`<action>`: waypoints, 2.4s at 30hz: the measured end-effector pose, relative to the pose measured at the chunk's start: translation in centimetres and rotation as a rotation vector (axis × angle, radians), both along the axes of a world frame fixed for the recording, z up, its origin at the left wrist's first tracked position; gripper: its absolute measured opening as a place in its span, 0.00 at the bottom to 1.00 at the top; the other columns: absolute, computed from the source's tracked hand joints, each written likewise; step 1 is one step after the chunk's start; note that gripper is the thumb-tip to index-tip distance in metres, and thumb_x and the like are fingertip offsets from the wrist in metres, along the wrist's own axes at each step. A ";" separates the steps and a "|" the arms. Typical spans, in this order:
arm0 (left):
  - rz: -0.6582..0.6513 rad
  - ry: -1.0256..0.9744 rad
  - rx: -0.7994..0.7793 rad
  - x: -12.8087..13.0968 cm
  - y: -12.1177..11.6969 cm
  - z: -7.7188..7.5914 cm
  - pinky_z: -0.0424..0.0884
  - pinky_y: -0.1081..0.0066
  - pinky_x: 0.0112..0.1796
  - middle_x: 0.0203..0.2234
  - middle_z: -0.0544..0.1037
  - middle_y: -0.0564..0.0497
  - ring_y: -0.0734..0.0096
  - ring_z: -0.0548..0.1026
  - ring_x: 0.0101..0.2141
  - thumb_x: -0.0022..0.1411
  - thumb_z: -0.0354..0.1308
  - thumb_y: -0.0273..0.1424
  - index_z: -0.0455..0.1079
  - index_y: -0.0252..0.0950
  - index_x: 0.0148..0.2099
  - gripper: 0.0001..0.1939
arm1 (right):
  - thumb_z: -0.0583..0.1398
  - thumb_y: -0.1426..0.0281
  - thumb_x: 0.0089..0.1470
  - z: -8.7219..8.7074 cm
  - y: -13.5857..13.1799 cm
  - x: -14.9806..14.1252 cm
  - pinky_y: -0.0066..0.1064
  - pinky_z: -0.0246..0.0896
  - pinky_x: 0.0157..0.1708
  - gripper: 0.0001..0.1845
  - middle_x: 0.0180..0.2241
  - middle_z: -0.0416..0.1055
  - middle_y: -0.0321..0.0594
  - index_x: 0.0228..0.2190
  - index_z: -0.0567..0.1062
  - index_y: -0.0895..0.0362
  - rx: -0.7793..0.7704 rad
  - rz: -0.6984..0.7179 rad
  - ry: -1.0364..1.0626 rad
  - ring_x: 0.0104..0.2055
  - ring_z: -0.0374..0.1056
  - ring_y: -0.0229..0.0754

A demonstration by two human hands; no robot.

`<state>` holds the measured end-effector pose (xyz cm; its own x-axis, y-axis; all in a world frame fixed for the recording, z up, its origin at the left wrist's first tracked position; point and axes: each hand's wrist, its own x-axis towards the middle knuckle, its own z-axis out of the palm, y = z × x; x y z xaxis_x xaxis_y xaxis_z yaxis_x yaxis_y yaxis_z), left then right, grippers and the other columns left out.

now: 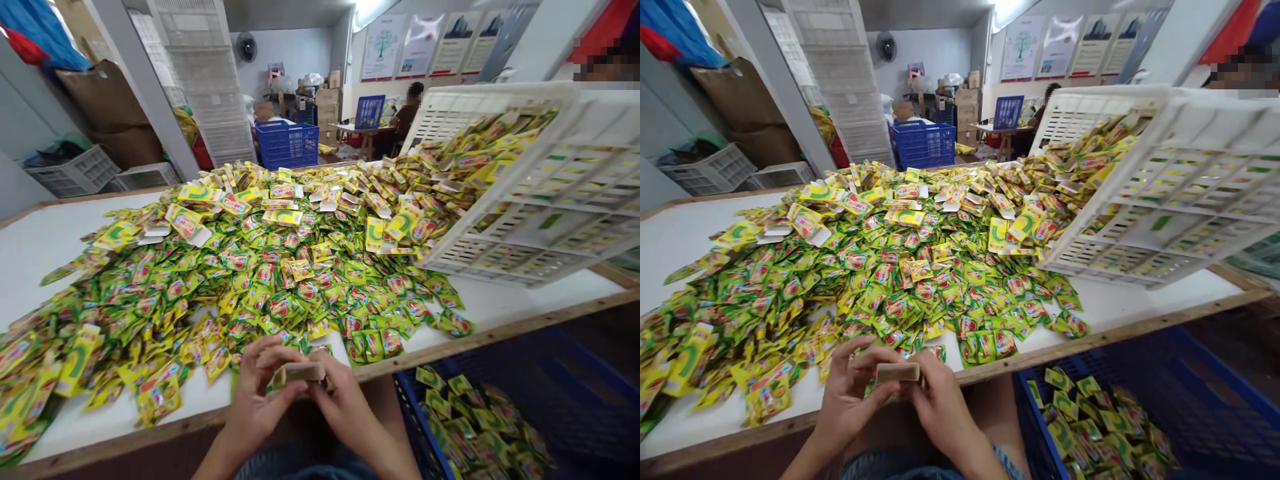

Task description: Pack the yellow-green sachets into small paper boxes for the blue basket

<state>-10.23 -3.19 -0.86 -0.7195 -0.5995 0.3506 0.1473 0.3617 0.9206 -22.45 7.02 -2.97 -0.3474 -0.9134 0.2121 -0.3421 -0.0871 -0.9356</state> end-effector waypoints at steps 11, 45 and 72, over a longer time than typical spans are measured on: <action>0.013 -0.184 0.432 -0.8 -1.1 -4.8 0.71 0.63 0.43 0.38 0.80 0.42 0.54 0.76 0.42 0.54 0.63 0.36 0.77 0.34 0.40 0.13 | 0.51 0.72 0.58 -2.9 4.6 -10.3 0.41 0.58 0.48 0.14 0.43 0.70 0.44 0.43 0.72 0.54 0.154 -0.297 0.376 0.47 0.64 0.47; 0.210 0.024 0.778 -3.5 0.8 -5.2 0.74 0.64 0.38 0.32 0.80 0.44 0.57 0.78 0.35 0.45 0.69 0.40 0.74 0.33 0.43 0.24 | 0.61 0.61 0.51 -0.7 -3.4 -6.9 0.32 0.64 0.39 0.14 0.34 0.74 0.39 0.35 0.72 0.58 0.047 0.005 -0.275 0.39 0.70 0.42; 0.209 -0.092 0.653 -2.9 -0.5 -8.1 0.72 0.66 0.35 0.30 0.80 0.42 0.59 0.77 0.32 0.46 0.67 0.44 0.73 0.29 0.38 0.24 | 0.52 0.69 0.56 1.4 -10.1 -8.0 0.32 0.62 0.33 0.10 0.29 0.68 0.36 0.41 0.62 0.55 0.045 -0.208 0.037 0.31 0.67 0.41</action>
<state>-13.13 -3.69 -8.95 -0.5756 -0.7963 -0.1859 0.0461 -0.2586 0.9649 -30.46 -3.09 -1.59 -0.5219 -0.8320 0.1884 -0.3822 0.0306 -0.9236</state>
